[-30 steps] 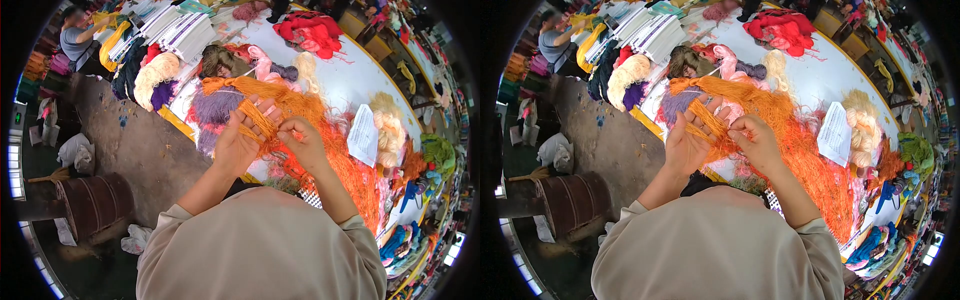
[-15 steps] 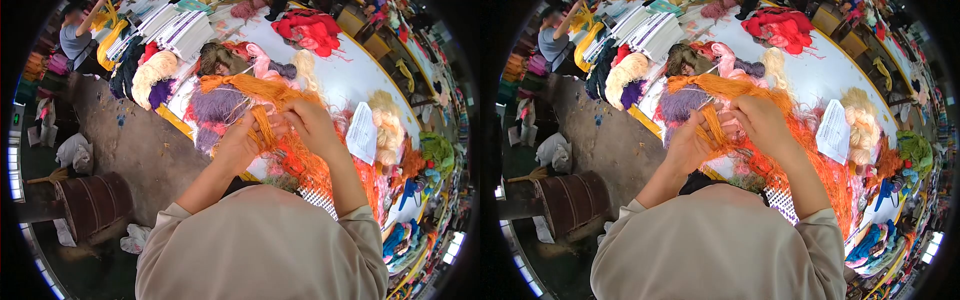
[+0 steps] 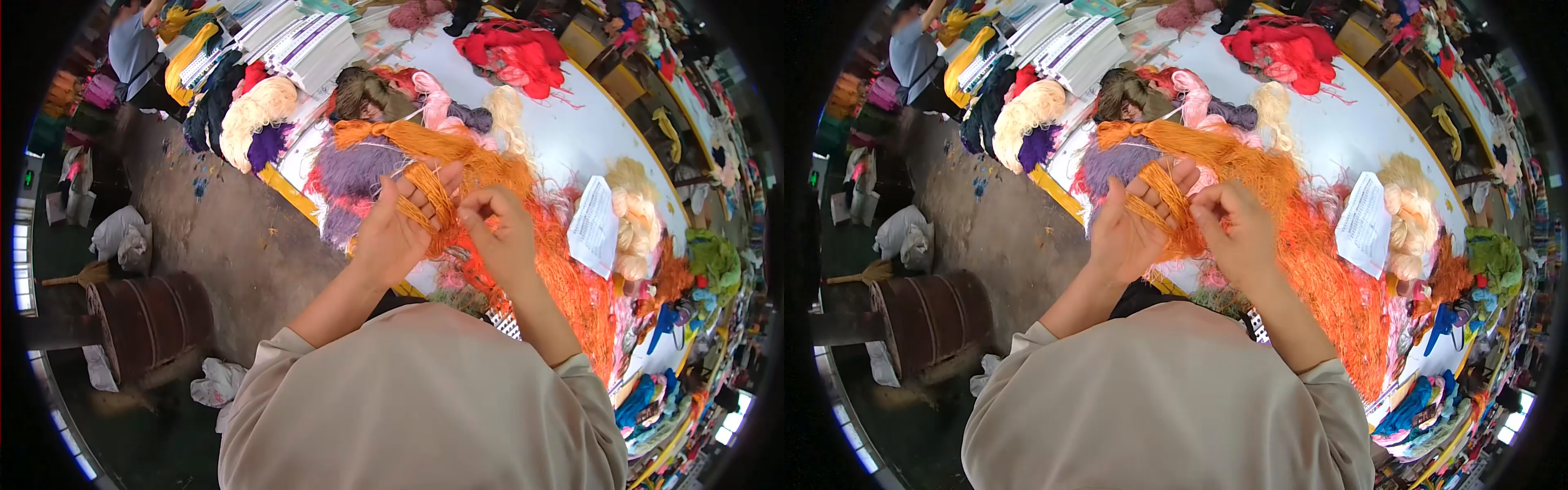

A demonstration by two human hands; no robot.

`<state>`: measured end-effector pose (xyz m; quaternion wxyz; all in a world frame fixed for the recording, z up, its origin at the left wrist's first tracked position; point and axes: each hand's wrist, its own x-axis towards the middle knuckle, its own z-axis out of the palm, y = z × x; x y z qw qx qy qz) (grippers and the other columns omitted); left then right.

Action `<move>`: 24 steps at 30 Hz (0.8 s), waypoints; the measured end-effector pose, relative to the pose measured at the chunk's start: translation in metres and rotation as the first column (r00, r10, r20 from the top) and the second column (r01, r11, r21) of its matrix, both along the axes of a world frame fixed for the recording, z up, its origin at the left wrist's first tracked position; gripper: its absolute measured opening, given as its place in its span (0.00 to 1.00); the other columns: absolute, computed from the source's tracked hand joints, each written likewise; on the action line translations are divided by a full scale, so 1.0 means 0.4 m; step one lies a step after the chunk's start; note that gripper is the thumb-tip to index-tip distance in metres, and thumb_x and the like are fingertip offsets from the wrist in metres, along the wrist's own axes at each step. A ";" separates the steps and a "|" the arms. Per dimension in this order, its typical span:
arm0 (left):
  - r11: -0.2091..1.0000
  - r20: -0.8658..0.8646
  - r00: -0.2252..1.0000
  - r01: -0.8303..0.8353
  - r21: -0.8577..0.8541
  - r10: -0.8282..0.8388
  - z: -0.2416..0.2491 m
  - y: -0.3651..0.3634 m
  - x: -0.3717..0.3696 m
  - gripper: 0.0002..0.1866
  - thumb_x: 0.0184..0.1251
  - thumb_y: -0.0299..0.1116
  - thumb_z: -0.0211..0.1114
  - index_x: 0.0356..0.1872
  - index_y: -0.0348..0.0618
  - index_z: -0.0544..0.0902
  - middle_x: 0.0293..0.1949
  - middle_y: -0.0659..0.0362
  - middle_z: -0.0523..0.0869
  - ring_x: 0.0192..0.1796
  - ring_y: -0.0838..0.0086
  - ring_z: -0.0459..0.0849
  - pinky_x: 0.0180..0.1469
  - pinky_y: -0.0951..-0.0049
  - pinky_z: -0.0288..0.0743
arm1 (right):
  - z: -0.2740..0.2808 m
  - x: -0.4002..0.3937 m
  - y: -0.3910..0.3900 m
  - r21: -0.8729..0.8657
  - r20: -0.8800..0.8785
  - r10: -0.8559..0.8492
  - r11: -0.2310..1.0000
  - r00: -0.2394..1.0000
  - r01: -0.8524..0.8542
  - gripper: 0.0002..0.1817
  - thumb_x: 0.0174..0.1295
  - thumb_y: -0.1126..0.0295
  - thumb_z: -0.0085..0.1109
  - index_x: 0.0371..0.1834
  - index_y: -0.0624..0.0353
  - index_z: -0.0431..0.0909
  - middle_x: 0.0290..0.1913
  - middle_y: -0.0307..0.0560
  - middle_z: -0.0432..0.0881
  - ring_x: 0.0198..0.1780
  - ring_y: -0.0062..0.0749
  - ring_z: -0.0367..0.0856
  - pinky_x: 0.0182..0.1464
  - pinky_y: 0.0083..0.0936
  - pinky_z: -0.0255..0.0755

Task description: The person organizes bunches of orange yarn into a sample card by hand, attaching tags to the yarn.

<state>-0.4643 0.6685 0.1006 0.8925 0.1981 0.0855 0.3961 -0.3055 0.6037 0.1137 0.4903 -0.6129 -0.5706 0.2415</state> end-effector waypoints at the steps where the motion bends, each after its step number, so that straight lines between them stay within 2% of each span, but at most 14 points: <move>1: 1.000 0.002 1.000 0.008 0.000 -0.008 0.001 -0.002 0.005 0.34 0.78 0.58 0.35 0.71 0.41 0.59 0.71 0.47 0.66 0.75 0.62 0.62 0.75 0.61 0.56 | -0.003 -0.008 -0.010 0.000 0.002 -0.008 1.000 1.000 0.008 0.04 0.59 0.76 0.64 0.35 0.61 0.78 0.33 0.42 0.78 0.34 0.26 0.78 0.37 0.22 0.72; 3: 0.999 0.018 1.000 -0.002 0.045 0.001 0.006 -0.010 0.016 0.34 0.78 0.58 0.35 0.72 0.43 0.57 0.73 0.49 0.62 0.76 0.64 0.59 0.76 0.63 0.53 | -0.001 -0.027 -0.022 -0.081 -0.111 -0.017 0.997 0.994 0.008 0.05 0.59 0.76 0.65 0.35 0.61 0.79 0.32 0.41 0.78 0.33 0.25 0.78 0.36 0.21 0.72; 4: 0.999 0.018 1.000 0.006 0.046 -0.007 0.007 -0.014 0.023 0.34 0.78 0.58 0.35 0.72 0.43 0.57 0.73 0.49 0.62 0.76 0.64 0.59 0.76 0.63 0.53 | 0.001 -0.031 -0.024 -0.070 -0.082 -0.019 0.997 0.996 0.013 0.06 0.58 0.76 0.66 0.36 0.61 0.79 0.32 0.42 0.78 0.32 0.25 0.78 0.34 0.22 0.73; 6: 0.993 -0.080 0.995 -0.044 0.111 0.053 0.010 -0.020 0.039 0.42 0.75 0.62 0.40 0.75 0.37 0.50 0.76 0.47 0.56 0.78 0.59 0.53 0.76 0.60 0.51 | -0.006 -0.034 -0.023 -0.091 -0.087 -0.024 0.996 0.996 0.016 0.06 0.58 0.77 0.66 0.36 0.62 0.78 0.33 0.41 0.78 0.33 0.24 0.77 0.35 0.21 0.72; 10: 0.971 -0.112 0.992 -0.035 0.235 0.063 -0.009 -0.037 0.052 0.44 0.73 0.64 0.42 0.75 0.39 0.48 0.76 0.48 0.54 0.77 0.61 0.54 0.76 0.61 0.50 | -0.007 -0.041 -0.017 -0.131 -0.083 -0.054 0.990 0.995 0.043 0.07 0.58 0.78 0.66 0.36 0.63 0.77 0.33 0.42 0.78 0.32 0.23 0.76 0.35 0.21 0.72; 12: 0.953 -0.065 0.998 0.004 0.303 0.016 -0.018 -0.045 0.050 0.39 0.74 0.61 0.44 0.75 0.45 0.50 0.75 0.52 0.58 0.76 0.66 0.56 0.76 0.63 0.51 | -0.014 -0.040 -0.016 -0.133 -0.064 -0.067 0.989 0.996 0.058 0.06 0.59 0.76 0.66 0.36 0.63 0.77 0.33 0.42 0.78 0.32 0.24 0.77 0.35 0.21 0.73; 14: 0.950 -0.070 0.997 -0.007 0.312 0.030 -0.030 -0.037 0.044 0.39 0.75 0.60 0.45 0.75 0.45 0.50 0.75 0.52 0.59 0.76 0.66 0.57 0.75 0.63 0.52 | -0.030 -0.033 -0.013 -0.137 -0.046 -0.075 0.988 0.996 0.068 0.06 0.60 0.74 0.65 0.35 0.62 0.78 0.33 0.42 0.79 0.32 0.24 0.79 0.36 0.21 0.74; 16: 0.948 -0.076 0.996 -0.016 0.318 0.042 -0.032 -0.024 0.032 0.38 0.75 0.58 0.46 0.75 0.44 0.50 0.74 0.52 0.59 0.75 0.66 0.58 0.75 0.62 0.53 | -0.047 -0.015 -0.011 -0.148 -0.269 -0.007 0.988 0.963 -0.034 0.04 0.62 0.75 0.62 0.35 0.62 0.76 0.33 0.39 0.78 0.34 0.21 0.77 0.38 0.19 0.72; 17: 0.954 -0.097 0.994 -0.025 0.299 0.056 -0.028 -0.015 0.024 0.36 0.77 0.56 0.46 0.74 0.44 0.51 0.73 0.50 0.61 0.74 0.65 0.60 0.74 0.62 0.55 | -0.046 -0.004 -0.011 -0.149 -0.270 -0.005 0.988 0.963 -0.037 0.04 0.62 0.75 0.62 0.35 0.62 0.76 0.33 0.39 0.78 0.34 0.21 0.77 0.38 0.19 0.72; 19: 0.960 -0.119 0.991 -0.033 0.279 0.069 -0.027 -0.002 0.016 0.33 0.78 0.53 0.46 0.74 0.43 0.52 0.71 0.49 0.64 0.73 0.65 0.63 0.73 0.62 0.58 | -0.038 0.021 -0.011 -0.207 -0.482 0.088 0.955 0.872 -0.211 0.02 0.67 0.76 0.57 0.39 0.60 0.74 0.35 0.33 0.74 0.37 0.15 0.72 0.43 0.16 0.67; 21: 0.953 -0.258 0.960 -0.026 0.303 0.108 -0.030 0.006 0.012 0.36 0.76 0.57 0.46 0.73 0.39 0.56 0.66 0.47 0.71 0.68 0.60 0.71 0.69 0.59 0.64 | -0.023 0.044 -0.006 -0.221 -0.519 0.121 0.937 0.846 -0.270 0.02 0.67 0.76 0.57 0.40 0.59 0.75 0.34 0.32 0.73 0.37 0.15 0.71 0.44 0.16 0.67; 22: 0.953 -0.258 0.960 -0.025 0.302 0.107 -0.026 0.006 0.010 0.36 0.76 0.57 0.46 0.73 0.39 0.56 0.66 0.47 0.71 0.68 0.60 0.71 0.69 0.59 0.64 | -0.016 0.054 -0.003 -0.232 -0.556 0.153 0.915 0.817 -0.329 0.02 0.68 0.75 0.57 0.41 0.59 0.75 0.34 0.32 0.73 0.37 0.14 0.70 0.44 0.16 0.66; 24: 0.964 -0.378 0.924 0.043 0.264 0.062 -0.015 0.005 0.007 0.31 0.78 0.52 0.46 0.70 0.37 0.62 0.58 0.47 0.78 0.61 0.61 0.78 0.65 0.60 0.69 | -0.011 0.071 0.001 -0.249 -0.496 0.174 0.910 0.851 -0.331 0.02 0.68 0.74 0.57 0.41 0.59 0.75 0.33 0.31 0.73 0.37 0.14 0.70 0.43 0.16 0.66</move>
